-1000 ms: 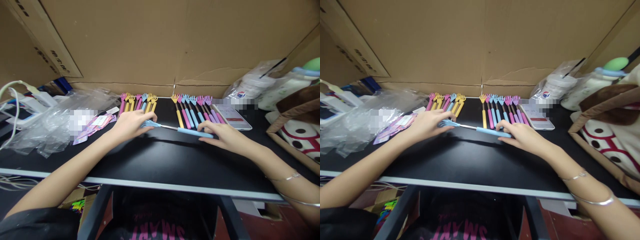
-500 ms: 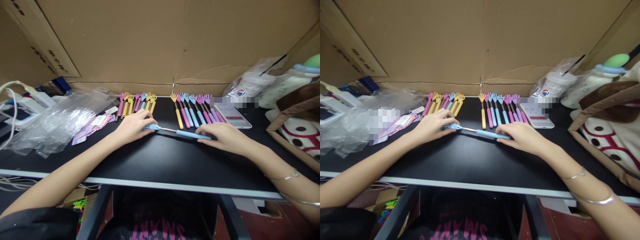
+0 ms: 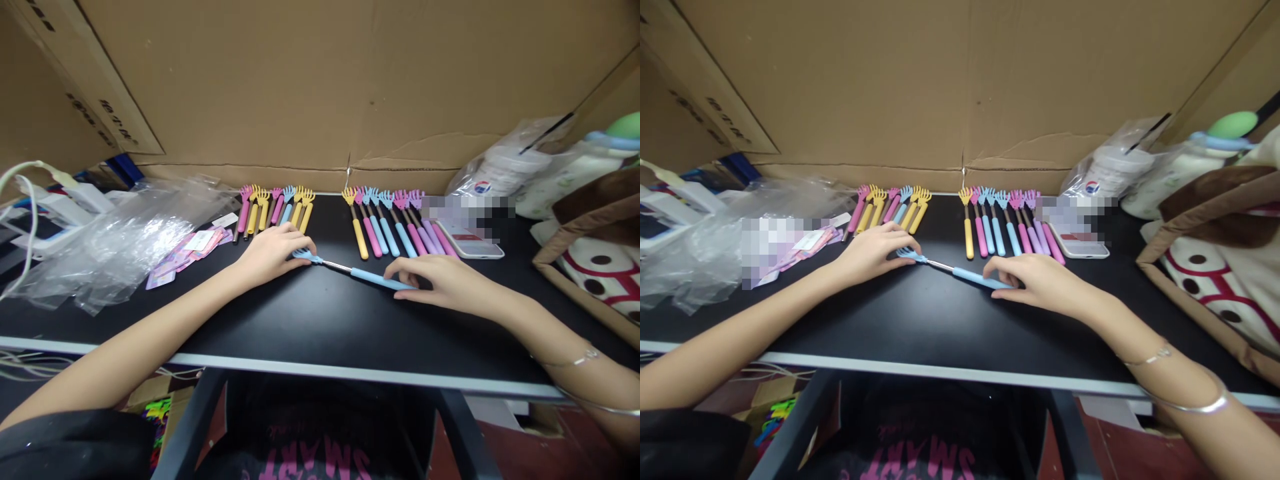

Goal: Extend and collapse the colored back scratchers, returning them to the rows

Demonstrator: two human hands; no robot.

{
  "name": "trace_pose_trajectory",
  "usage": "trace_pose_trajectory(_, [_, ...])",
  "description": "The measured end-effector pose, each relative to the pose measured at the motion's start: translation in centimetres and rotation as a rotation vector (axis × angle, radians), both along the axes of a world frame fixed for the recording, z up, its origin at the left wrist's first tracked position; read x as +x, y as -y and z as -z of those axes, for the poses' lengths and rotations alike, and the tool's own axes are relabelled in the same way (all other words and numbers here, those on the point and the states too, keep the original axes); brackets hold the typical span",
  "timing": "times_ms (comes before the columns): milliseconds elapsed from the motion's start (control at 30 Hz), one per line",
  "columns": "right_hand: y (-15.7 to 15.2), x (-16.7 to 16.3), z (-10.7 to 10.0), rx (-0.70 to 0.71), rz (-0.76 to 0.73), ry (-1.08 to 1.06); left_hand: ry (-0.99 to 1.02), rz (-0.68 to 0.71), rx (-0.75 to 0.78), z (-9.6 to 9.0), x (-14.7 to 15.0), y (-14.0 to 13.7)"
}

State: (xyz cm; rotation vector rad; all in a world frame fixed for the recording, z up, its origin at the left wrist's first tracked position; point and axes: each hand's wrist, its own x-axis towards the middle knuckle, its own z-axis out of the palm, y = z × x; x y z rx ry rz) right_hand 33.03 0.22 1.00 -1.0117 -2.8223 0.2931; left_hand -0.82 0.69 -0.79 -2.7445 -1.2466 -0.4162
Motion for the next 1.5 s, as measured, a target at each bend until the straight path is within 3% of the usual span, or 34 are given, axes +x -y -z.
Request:
trace_pose_trajectory(233, [0.7,-1.0,-0.2,-0.138,-0.039,-0.034,0.061,-0.015,0.115,0.8,0.4,-0.3])
trace_pose_trajectory(467, [1.6,-1.3,-1.2,-0.282,-0.201,-0.024,0.046,0.006,0.118,1.0,0.7,-0.1])
trace_pose_trajectory(567, [2.0,-1.4,-1.3,-0.280,-0.249,0.004,0.029,0.037,0.085,1.1,0.7,0.0])
trace_pose_trajectory(867, [2.0,-2.5,0.8,0.053,-0.270,0.013,-0.083,-0.001,-0.052,1.9,0.4,-0.5])
trace_pose_trajectory(1233, [1.6,-4.3,1.6,0.413,-0.194,0.037,-0.118,-0.157,-0.022,1.8,-0.8,-1.3])
trace_pose_trajectory(1500, [-0.8,-5.0,2.2,0.655,-0.128,0.093,-0.094,-0.182,-0.049,1.7,-0.9,-1.4])
